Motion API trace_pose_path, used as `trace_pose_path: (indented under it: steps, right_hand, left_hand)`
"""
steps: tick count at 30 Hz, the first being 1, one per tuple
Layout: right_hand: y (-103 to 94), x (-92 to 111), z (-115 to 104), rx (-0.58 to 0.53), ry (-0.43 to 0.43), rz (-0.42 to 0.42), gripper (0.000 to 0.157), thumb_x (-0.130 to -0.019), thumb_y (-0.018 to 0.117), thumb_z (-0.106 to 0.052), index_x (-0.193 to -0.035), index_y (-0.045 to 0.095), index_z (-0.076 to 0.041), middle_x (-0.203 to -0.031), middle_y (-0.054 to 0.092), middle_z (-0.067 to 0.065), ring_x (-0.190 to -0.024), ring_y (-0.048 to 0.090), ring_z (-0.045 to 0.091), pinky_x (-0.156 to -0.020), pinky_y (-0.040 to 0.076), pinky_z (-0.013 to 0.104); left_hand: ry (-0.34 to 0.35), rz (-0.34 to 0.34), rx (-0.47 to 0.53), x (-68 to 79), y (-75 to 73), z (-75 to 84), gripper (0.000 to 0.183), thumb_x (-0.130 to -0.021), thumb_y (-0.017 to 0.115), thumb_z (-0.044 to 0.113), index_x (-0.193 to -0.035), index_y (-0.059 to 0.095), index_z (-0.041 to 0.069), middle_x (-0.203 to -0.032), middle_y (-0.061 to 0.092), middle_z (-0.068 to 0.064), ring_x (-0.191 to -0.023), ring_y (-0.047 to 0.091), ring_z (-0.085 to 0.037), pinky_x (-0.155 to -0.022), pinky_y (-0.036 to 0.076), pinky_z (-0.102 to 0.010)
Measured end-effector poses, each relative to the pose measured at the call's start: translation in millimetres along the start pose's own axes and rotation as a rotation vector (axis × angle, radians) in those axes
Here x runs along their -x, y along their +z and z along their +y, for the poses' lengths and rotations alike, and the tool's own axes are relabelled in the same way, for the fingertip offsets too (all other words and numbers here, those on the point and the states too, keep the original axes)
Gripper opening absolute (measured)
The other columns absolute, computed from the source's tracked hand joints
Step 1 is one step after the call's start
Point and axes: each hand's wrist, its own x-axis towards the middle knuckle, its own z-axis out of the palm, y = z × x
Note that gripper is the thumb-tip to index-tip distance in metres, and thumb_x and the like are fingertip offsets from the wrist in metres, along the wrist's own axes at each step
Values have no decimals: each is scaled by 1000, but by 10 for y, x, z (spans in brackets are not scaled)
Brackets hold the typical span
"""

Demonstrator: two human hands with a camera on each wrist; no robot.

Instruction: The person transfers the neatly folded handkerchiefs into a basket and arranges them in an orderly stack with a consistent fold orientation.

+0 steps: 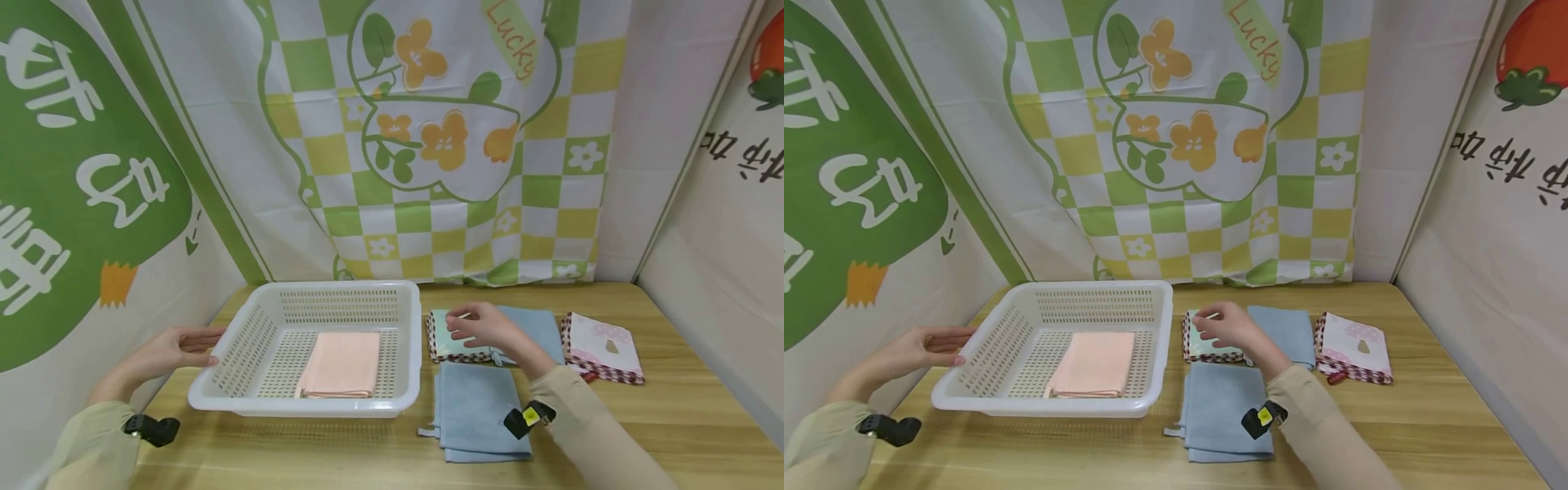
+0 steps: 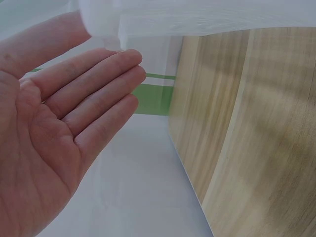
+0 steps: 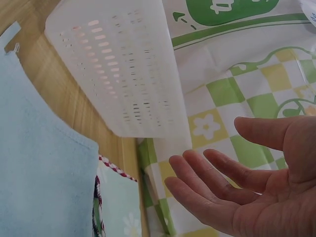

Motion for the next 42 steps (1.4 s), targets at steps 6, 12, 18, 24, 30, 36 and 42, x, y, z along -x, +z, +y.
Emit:
trace_pose_path:
  steps: [6, 12, 18, 24, 30, 36, 42]
  right_hand:
    - [-39, 25, 64, 19, 12, 2, 45, -98, 53, -26, -132, 50, 4, -121, 60, 25, -107, 63, 33, -89, 53, 44]
    - [-62, 30, 163, 39, 35, 6, 45, -98, 53, -28, -131, 51, 2, -122, 60, 24, -106, 63, 31, -88, 53, 45]
    - [-66, 29, 261, 47, 40, 20, 44, -98, 53, -26, -130, 51, 4, -120, 61, 25, -105, 63, 33, -88, 53, 45]
    - [-78, 58, 305, 44, 33, 18, 44, -98, 54, -24, -130, 50, 6, -120, 60, 27, -106, 63, 35, -87, 54, 45]
    - [-104, 99, 345, 66, 48, 29, 45, -97, 55, -25, -130, 51, 5, -117, 62, 23, -103, 64, 33, -85, 55, 43]
    - [-133, 138, 421, 54, 68, 32, 47, -97, 54, -27, -132, 49, 4, -119, 61, 23, -103, 64, 33, -84, 55, 42]
    - [-181, 180, 496, 26, 67, 37, 49, -97, 55, -27, -132, 48, 6, -119, 60, 25, -104, 63, 34, -86, 54, 43]
  left_hand:
    - [-2, 5, 1, -7, 4, -24, 70, -86, 70, 27, -139, 41, -7, -134, 51, -26, -116, 58, -36, -83, 53, -23]
    - [-6, 0, 10, -13, 5, -49, 70, -86, 70, 27, -139, 40, -7, -135, 51, -26, -117, 56, -37, -84, 53, -24]
    - [-7, -8, 25, -9, -2, -46, 70, -86, 69, 27, -140, 39, -7, -136, 50, -27, -118, 56, -37, -84, 52, -23]
    - [-10, -1, 25, 7, -2, -37, 70, -85, 70, 28, -139, 41, -6, -135, 51, -26, -115, 60, -26, -83, 52, -22]
    - [-13, -1, 37, 1, -12, -53, 70, -85, 70, 28, -140, 41, -5, -136, 51, -26, -106, 57, 4, -84, 51, -21]
    - [-21, -10, 34, 1, -8, -34, 70, -86, 70, 29, -140, 40, -5, -136, 50, -26, -113, 60, -14, -84, 52, -22]
    - [-9, -22, 17, -3, 5, -24, 69, -88, 68, 27, -140, 39, -8, -136, 49, -28, -120, 53, -41, -85, 53, -28]
